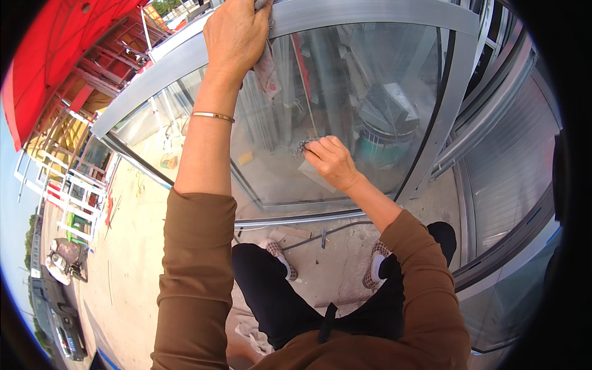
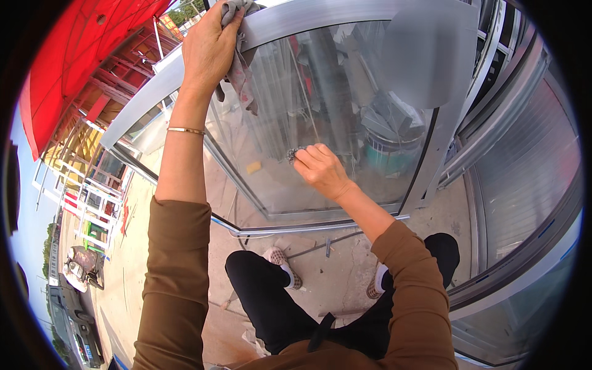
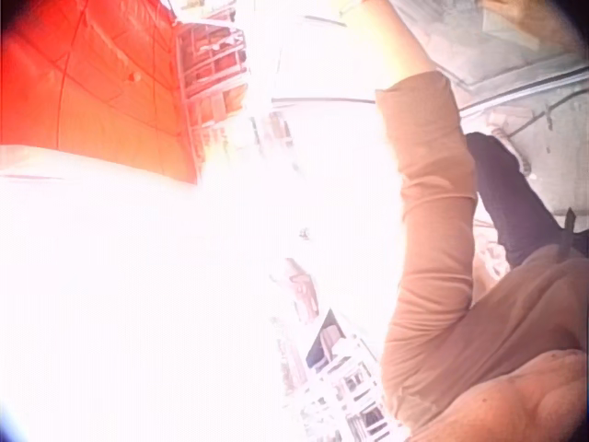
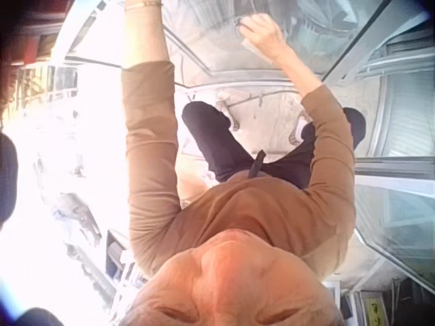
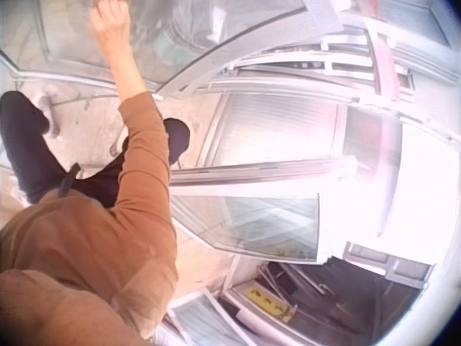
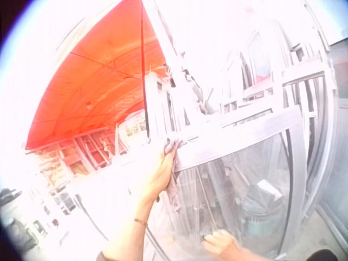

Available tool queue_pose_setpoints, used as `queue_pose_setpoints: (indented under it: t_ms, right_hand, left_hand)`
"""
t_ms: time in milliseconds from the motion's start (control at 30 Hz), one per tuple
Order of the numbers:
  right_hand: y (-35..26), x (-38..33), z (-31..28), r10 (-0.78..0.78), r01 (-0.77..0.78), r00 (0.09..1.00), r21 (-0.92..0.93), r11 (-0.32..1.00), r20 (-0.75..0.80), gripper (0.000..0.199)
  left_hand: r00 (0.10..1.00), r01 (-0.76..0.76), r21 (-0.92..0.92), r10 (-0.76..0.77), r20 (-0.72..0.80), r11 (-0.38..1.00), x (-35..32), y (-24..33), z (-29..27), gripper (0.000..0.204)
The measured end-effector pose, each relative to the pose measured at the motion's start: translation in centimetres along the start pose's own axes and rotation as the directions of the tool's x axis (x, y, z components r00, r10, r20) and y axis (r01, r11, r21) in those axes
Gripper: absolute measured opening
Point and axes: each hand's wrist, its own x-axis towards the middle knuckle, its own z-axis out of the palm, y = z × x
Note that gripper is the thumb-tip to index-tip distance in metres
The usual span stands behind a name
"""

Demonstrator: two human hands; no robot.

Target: The person cleans the glass and aluminum frames of window units using a cloth and a steel wool pad. They wipe the glass surfaces and frame edges, then stack the cleaned units against a rack.

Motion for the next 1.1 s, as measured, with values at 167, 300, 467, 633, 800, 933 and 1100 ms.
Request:
queue_pose_setpoints:
  t_ms: [167, 300, 467, 633, 800, 933, 1100]
  right_hand:
    - [5.2, 6.0, -3.6, 0.29, -0.371, 0.847, -0.104, 0.923, -0.445, 0.018]
    - [0.4, 12.2, -0.6, 0.097, -0.133, 0.949, -0.105, 0.985, -0.299, 0.016]
    - [3.3, 10.6, -3.9, 0.104, -0.153, 0.949, -0.149, 0.977, -0.297, 0.016]
    - [8.3, -2.2, -5.9, 0.529, -0.704, 0.561, -0.03, 0.71, -0.637, 0.007]
    - [5.7, -9.3, -4.6, 0.762, -0.953, 0.062, 0.19, 0.238, -0.644, 0.008]
    - [6.4, -0.9, -6.0, 0.737, -0.811, 0.312, 0.236, 0.535, -0.599, 0.007]
    - [4.4, 13.7, -8.9, 0.625, -0.467, 0.519, 0.42, 0.779, -0.583, 0.011]
  left_hand:
    - [0.955, -0.029, 0.089, 0.054, -0.292, 0.996, -0.8, 0.9, 1.6, 0.04]
    - [0.951, -0.014, 0.435, 0.147, -0.273, 0.901, -0.3, 3.7, -0.2, 0.025]
    - [0.928, -0.025, 0.368, 0.159, -0.338, 0.93, -0.6, 5.5, -0.8, 0.018]
    - [0.905, -0.022, 0.38, 0.18, -0.385, 0.925, -0.3, 5.1, -0.1, 0.017]
    - [0.92, -0.014, 0.376, 0.159, -0.358, 0.927, -0.2, 5.2, -0.5, 0.018]
    - [0.944, 0.007, 0.304, 0.094, -0.316, 0.953, 0.0, 5.5, -1.1, 0.024]
    - [0.97, 0.104, 0.115, -0.076, -0.23, 0.988, 0.2, 6.2, -2.7, 0.044]
